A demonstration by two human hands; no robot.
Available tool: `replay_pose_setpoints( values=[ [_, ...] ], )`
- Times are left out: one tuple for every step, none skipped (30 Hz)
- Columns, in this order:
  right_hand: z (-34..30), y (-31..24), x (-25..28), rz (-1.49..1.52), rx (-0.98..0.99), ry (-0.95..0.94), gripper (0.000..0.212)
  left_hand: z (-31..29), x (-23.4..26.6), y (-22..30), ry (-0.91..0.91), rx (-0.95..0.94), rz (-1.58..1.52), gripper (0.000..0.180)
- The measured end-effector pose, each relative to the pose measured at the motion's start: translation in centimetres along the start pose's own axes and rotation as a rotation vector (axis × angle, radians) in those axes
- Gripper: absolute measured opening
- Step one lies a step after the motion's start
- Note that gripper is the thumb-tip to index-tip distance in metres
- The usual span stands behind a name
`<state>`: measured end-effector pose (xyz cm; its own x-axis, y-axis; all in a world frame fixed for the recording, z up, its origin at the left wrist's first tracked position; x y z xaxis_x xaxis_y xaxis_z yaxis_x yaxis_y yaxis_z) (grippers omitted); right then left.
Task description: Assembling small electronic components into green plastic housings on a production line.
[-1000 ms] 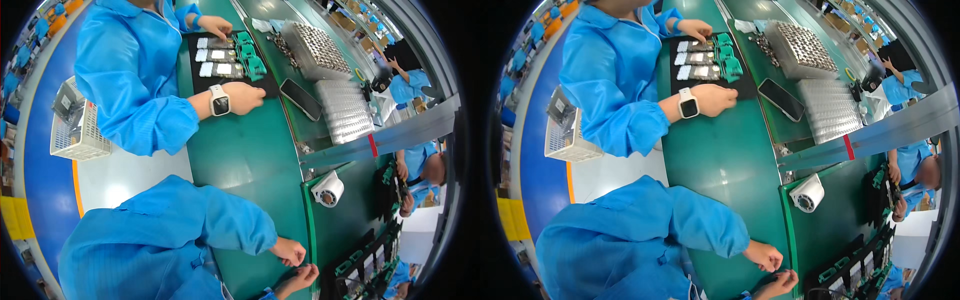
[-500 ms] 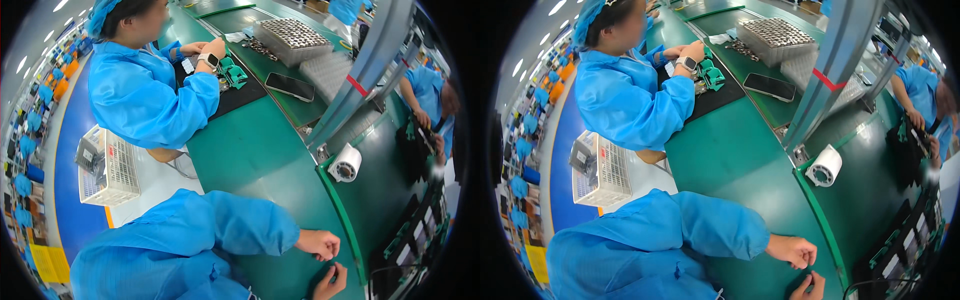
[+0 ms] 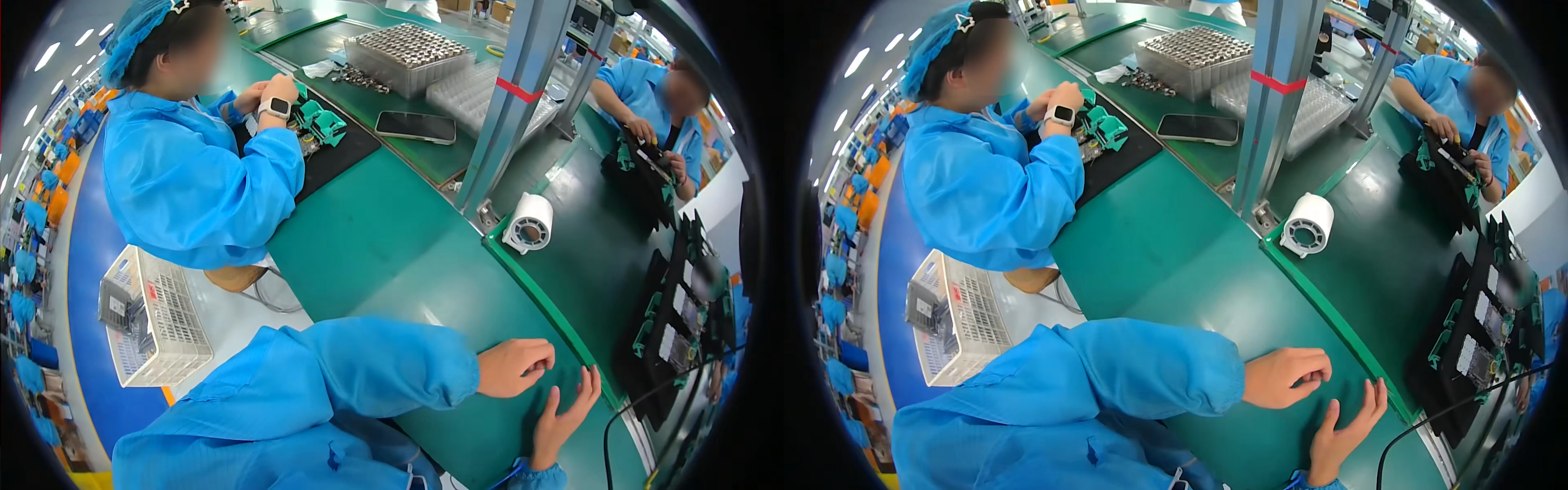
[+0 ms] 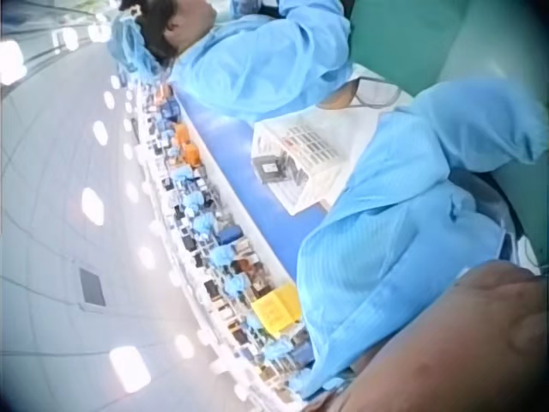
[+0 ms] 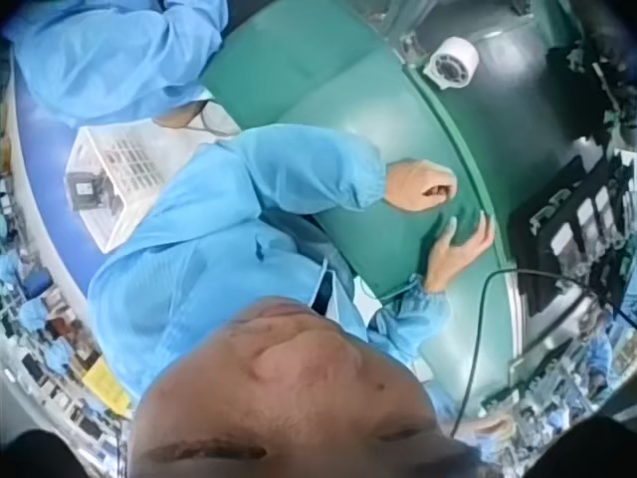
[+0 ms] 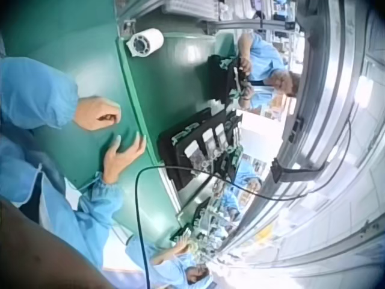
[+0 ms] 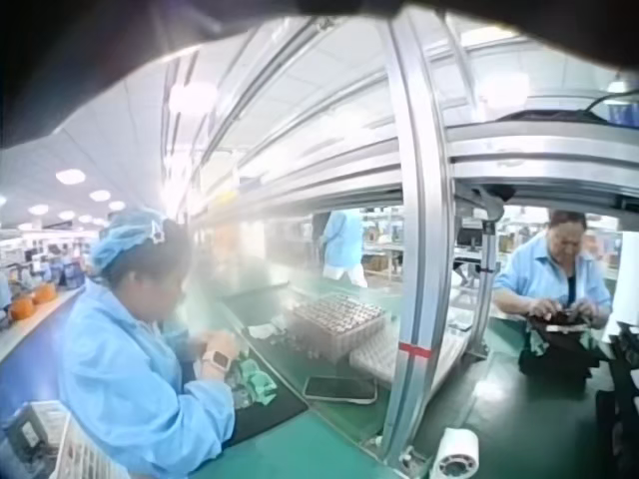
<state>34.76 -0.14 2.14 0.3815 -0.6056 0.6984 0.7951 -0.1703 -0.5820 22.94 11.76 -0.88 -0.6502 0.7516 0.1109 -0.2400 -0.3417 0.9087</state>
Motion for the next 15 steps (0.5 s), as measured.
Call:
replay_pose_setpoints(
  values=[
    [-0.1, 0.4, -0.2, -0.085, 0.003, -0.062, 0.050, 0.0, -0.2, 0.3, -0.003, -0.022, 0.017, 0.009],
    [-0.3, 0.8, -0.4, -0.172, 0.003, -0.125, 0.054, 0.1, -0.3, 0.4, -0.007, -0.044, 0.033, 0.008],
    [-0.6, 1.3, -1.2, -0.166, -0.020, -0.195, 0.054, 0.1, -0.2, 0.4, -0.010, -0.054, 0.030, 0.008],
    [-0.5, 1.2, -1.8, -0.192, -0.017, -0.241, 0.054, 0.1, -0.5, -0.2, -0.061, -0.025, 0.040, 0.008],
    [-0.6, 1.1, -2.4, -0.221, -0.016, -0.287, 0.054, 0.0, -0.9, -0.9, -0.113, 0.005, 0.048, 0.007],
    [-0.5, 1.1, -2.4, -0.177, -0.034, -0.311, 0.053, 0.0, -1.2, -1.2, -0.121, -0.008, 0.050, 0.006],
    [-0.5, 1.2, -2.6, -0.177, -0.022, -0.339, 0.054, -0.1, -1.0, -0.8, -0.119, -0.021, 0.065, 0.006],
    [-0.6, 1.3, -2.8, -0.178, -0.011, -0.368, 0.054, -0.3, -0.9, -0.4, -0.129, -0.025, 0.103, 0.006],
    [-0.7, 1.3, -2.7, -0.136, -0.023, -0.349, 0.055, -0.4, -0.8, -0.1, -0.139, -0.027, 0.141, 0.005],
    [-0.5, 1.5, -2.7, -0.144, -0.029, -0.347, 0.055, -0.3, -0.8, -0.3, -0.143, -0.030, 0.132, 0.005],
    [-0.5, 1.6, -2.9, -0.168, -0.027, -0.363, 0.055, -0.1, -0.7, -0.5, -0.132, -0.033, 0.102, 0.005],
    [-0.3, 1.7, -3.0, -0.190, -0.024, -0.378, 0.056, 0.1, -0.5, -0.6, -0.121, -0.035, 0.073, 0.004],
    [-0.2, 1.7, -2.9, -0.195, -0.026, -0.381, 0.056, 0.2, -0.5, -0.7, -0.120, -0.034, 0.067, 0.004],
    [-0.1, 1.7, -2.9, -0.211, -0.027, -0.393, 0.056, 0.3, -0.5, -0.8, -0.112, -0.030, 0.064, 0.004],
    [0.0, 1.7, -2.9, -0.226, -0.027, -0.404, 0.056, 0.4, -0.5, -0.8, -0.104, -0.026, 0.061, 0.003]
  ],
)
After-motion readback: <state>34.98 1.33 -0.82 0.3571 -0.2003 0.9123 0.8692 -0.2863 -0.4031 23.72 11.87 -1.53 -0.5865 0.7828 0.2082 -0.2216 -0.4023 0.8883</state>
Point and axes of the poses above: each hand's wrist, its own z-axis towards the middle knuckle, its own x-axis out of the back of the hand, y = z × x, the point moved 8 cm from there along z, towards the middle knuckle, and after that the axes turned 3 degrees about -x, right-handed, at the moved point
